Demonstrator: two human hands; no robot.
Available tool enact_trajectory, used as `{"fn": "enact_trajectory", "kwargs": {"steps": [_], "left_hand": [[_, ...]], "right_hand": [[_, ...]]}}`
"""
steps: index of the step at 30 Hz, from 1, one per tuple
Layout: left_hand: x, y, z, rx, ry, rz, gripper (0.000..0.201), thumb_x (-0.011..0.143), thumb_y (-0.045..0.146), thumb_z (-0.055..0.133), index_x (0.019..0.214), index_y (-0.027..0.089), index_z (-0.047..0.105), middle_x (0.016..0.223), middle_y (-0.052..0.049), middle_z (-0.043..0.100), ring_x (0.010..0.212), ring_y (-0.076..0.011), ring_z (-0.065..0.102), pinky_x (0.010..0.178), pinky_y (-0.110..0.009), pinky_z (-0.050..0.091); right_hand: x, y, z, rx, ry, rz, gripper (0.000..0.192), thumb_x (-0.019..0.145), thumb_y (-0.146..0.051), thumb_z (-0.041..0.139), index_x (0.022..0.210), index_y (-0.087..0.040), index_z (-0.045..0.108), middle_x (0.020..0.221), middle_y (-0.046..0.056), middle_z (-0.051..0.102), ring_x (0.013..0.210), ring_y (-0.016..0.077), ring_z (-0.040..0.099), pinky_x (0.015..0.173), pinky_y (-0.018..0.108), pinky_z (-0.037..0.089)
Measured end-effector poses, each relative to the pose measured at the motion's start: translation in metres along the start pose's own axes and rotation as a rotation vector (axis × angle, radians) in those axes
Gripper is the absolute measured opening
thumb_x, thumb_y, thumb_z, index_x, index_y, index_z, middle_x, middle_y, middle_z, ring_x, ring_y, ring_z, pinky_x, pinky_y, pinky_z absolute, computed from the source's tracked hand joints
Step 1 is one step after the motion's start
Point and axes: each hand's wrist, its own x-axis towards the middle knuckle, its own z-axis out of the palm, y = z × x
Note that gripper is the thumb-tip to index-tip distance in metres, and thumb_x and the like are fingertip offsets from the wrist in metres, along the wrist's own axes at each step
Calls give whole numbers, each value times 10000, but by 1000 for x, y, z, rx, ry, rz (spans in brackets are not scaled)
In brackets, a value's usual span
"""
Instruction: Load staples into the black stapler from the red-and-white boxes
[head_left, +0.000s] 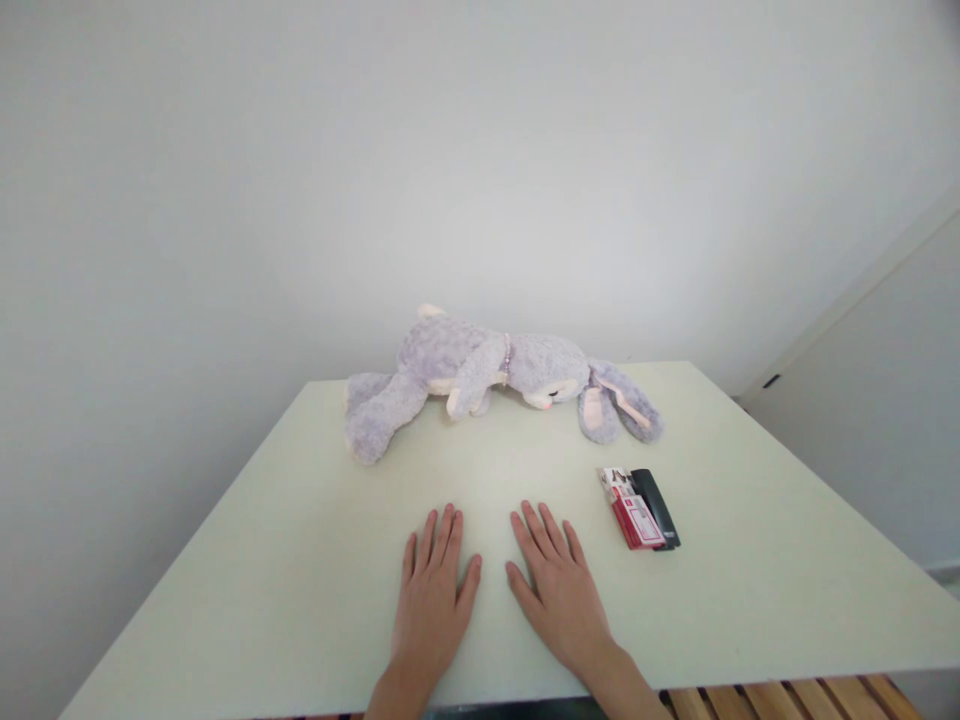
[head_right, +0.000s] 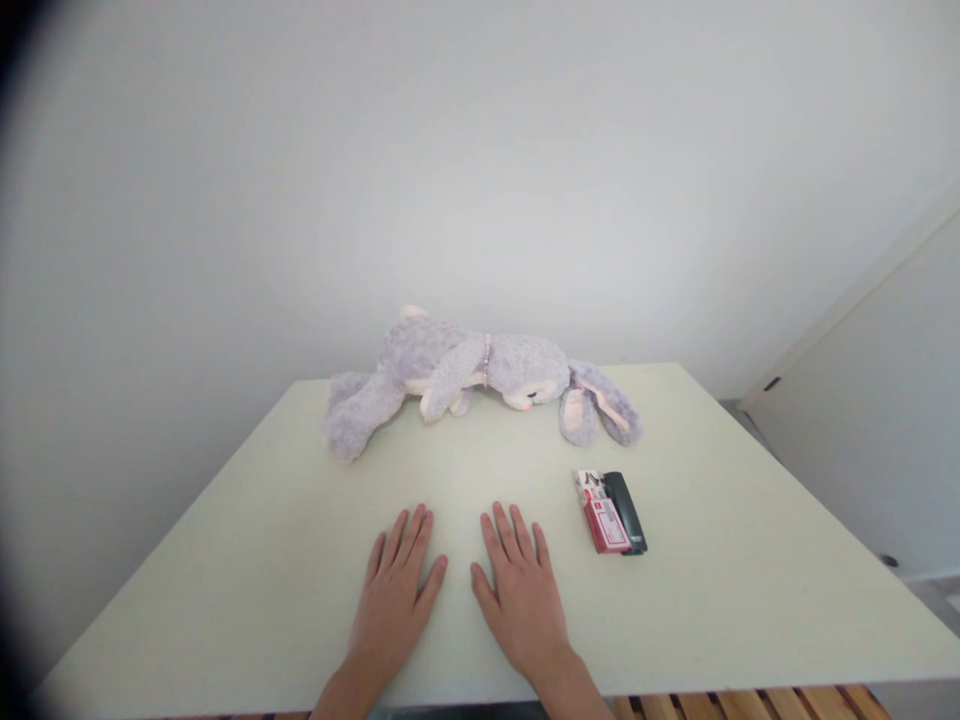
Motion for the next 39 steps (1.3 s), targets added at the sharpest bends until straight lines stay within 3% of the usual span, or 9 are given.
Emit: {"fn": "enact_trajectory", "kwargs": {"steps": [16,19,22,25,27,30,34,37,39], "left_hand": [[0,-1,2,6,11,-1,669,1039,426,446,1643,295,189,1701,-32,264,1579,-285,201,1246,-556,268],[1,-1,0,-42,33,-10,629,1030,406,471,1617,280,285,1666,-56,353,1544,-299,283,1231,-558,280],[5,6,-10,-157,23,-61,488,1029,356,464,1506,259,484,1478,-87,571,1370,-294,496,1141,-527,392],[15,31,-20,-377,-91,-36,378,1026,318,446,1355,278,628,1232,-72,688,1155,-261,606,1035,-459,470],[28,57,-21,-553,-211,35,361,1007,341,487,1322,288,653,1163,-58,715,1105,-249,625,1034,-426,468],[58,104,-12,-676,-323,75,415,1014,427,475,1376,280,615,1164,-46,739,1113,-238,647,1052,-392,448],[105,163,9,-678,-380,63,528,1071,513,262,1423,246,552,1212,-75,739,1108,-228,681,944,-345,478],[124,189,16,-648,-392,46,572,1060,576,246,1339,209,585,1230,-129,725,1106,-257,684,889,-343,472],[124,189,16,-621,-392,12,581,1051,604,246,1269,193,594,1176,-149,735,1056,-266,698,833,-335,468]], "right_hand": [[0,0,1,-16,-25,9,655,1035,-412,442,1643,-355,204,1711,-12,161,1586,293,152,1267,614,170],[1,-3,2,36,-39,22,643,1027,-405,465,1632,-348,256,1709,5,189,1585,302,155,1263,638,158],[1,0,-14,192,-69,8,567,1033,-397,466,1588,-320,382,1674,30,325,1567,283,238,1257,601,238],[0,33,-60,343,19,8,502,1040,-420,463,1527,-302,484,1630,44,418,1545,250,304,1238,514,335],[0,76,-98,297,215,59,485,1003,-473,522,1459,-313,566,1592,60,468,1514,286,354,1236,547,316],[1,149,-137,244,465,373,542,953,-544,553,1407,-255,615,1375,151,641,1235,309,616,999,491,542],[5,193,-136,508,210,576,608,927,-623,506,1313,-187,683,999,120,760,763,238,697,693,386,587],[10,178,-115,608,155,522,559,887,-637,565,1156,-185,755,925,87,779,800,250,699,733,370,585],[12,157,-103,638,140,478,542,883,-637,585,1134,-190,758,972,79,786,885,269,707,788,368,581]]}}
